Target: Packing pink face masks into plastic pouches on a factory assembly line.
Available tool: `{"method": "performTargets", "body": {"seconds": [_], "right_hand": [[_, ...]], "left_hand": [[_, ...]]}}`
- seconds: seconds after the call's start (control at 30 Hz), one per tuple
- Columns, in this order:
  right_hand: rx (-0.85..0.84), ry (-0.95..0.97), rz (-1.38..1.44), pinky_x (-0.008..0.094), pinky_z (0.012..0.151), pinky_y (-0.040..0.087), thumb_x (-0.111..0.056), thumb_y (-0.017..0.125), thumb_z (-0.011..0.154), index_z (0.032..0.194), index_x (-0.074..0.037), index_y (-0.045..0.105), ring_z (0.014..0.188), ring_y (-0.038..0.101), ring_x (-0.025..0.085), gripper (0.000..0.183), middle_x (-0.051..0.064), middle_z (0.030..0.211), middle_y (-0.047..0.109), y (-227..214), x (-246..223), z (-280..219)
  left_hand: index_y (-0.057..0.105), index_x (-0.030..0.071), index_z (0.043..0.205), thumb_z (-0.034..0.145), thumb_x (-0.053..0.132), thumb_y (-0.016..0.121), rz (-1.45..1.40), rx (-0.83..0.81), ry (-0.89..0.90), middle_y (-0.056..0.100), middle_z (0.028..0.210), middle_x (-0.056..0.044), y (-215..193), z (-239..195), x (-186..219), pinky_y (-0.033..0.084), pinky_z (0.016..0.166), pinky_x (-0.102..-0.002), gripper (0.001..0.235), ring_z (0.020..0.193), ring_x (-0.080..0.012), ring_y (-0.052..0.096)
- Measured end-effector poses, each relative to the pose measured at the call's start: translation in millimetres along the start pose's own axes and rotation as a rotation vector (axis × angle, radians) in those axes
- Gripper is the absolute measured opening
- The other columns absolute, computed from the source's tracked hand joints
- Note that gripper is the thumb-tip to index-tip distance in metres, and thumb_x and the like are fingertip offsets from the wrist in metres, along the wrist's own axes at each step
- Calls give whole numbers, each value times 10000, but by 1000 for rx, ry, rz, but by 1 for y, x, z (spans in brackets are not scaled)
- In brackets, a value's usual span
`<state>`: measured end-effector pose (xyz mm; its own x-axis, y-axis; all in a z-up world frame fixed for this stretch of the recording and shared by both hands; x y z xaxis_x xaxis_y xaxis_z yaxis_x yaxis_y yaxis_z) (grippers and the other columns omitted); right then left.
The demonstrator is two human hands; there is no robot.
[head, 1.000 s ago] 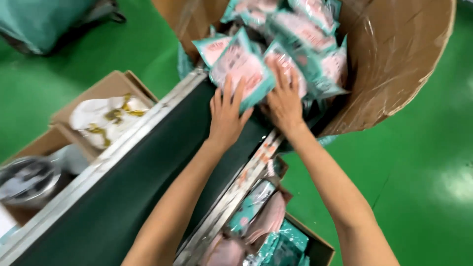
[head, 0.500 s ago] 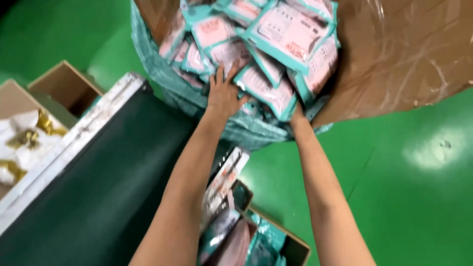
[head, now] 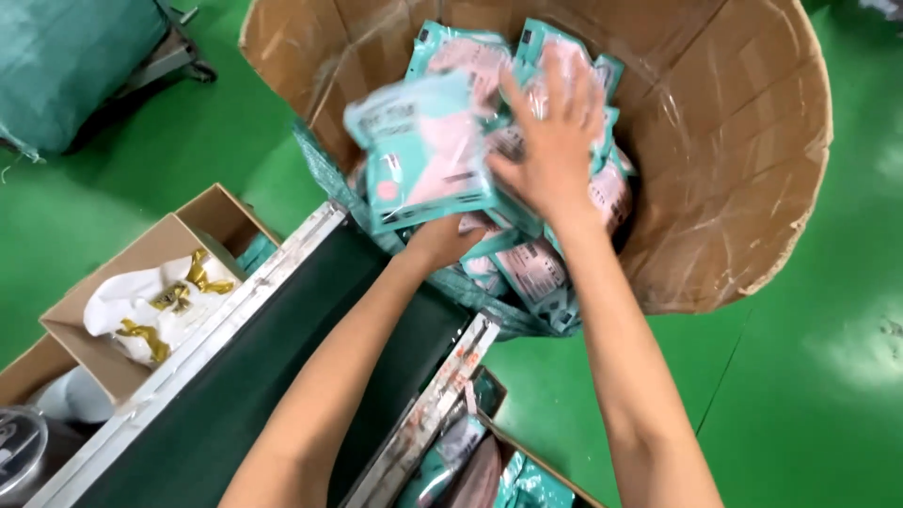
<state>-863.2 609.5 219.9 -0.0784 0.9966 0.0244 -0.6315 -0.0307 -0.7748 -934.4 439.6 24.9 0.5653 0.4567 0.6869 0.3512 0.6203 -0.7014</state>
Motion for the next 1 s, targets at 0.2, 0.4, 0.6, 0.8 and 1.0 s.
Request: {"method": "performTargets", "body": {"seconds": [0.2, 0.4, 0.6, 0.8, 1.0], "right_hand": [[-259, 204, 92, 773, 1107, 150, -577, 789, 795, 1514, -287, 512, 1522, 125, 466, 824, 169, 1667, 267, 151, 19, -53], [-451, 285, 95, 789, 1136, 121, -645, 647, 914, 1577, -306, 444, 1560, 103, 440, 772, 117, 1703, 241, 240, 28, -66], [-542, 276, 179, 772, 1093, 80, -626, 681, 848, 1571, -220, 362, 1491, 74, 490, 888, 170, 1658, 181, 189, 14, -35], [-304, -212, 215, 532, 1330, 244, -281, 660, 948, 1526, -207, 489, 1578, 316, 267, 608, 25, 1612, 421, 132, -66, -44], [-520, -330, 205, 720, 1073, 276, -128, 757, 584, 1328, -215, 652, 1389, 475, 438, 756, 125, 1484, 539, 209, -113, -37]], "left_hand": [[782, 93, 979, 907, 296, 669, 150, -101, -96, 752, 1024, -167, -63, 42, -16, 558, 933, -471, 243, 989, -381, 718], [789, 129, 990, 935, 216, 600, 787, -237, -32, 771, 1030, -112, -36, -17, -80, 550, 885, -472, 215, 952, -314, 735], [685, 119, 1208, 964, 615, 462, 669, -527, -239, 614, 1306, -167, 0, -51, -29, 303, 1072, -593, 596, 1251, -356, 551], [753, 107, 1093, 995, 358, 525, 490, -469, -5, 741, 1138, -130, -8, -85, 52, 401, 1079, -542, 353, 1116, -308, 689], [694, 30, 1010, 896, 148, 691, 30, -30, 215, 704, 1030, -147, -72, -211, 158, 496, 947, -447, 164, 1048, -328, 672]]}}
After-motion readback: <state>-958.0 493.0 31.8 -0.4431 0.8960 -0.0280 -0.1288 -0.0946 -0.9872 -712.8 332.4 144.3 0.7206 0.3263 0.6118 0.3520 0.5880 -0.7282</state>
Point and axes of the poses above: each hand's wrist, its own z-axis towards the middle knuckle, its own y-axis out of the palm, x = y × z, the point moved 1 cm from there along z, towards the middle knuckle
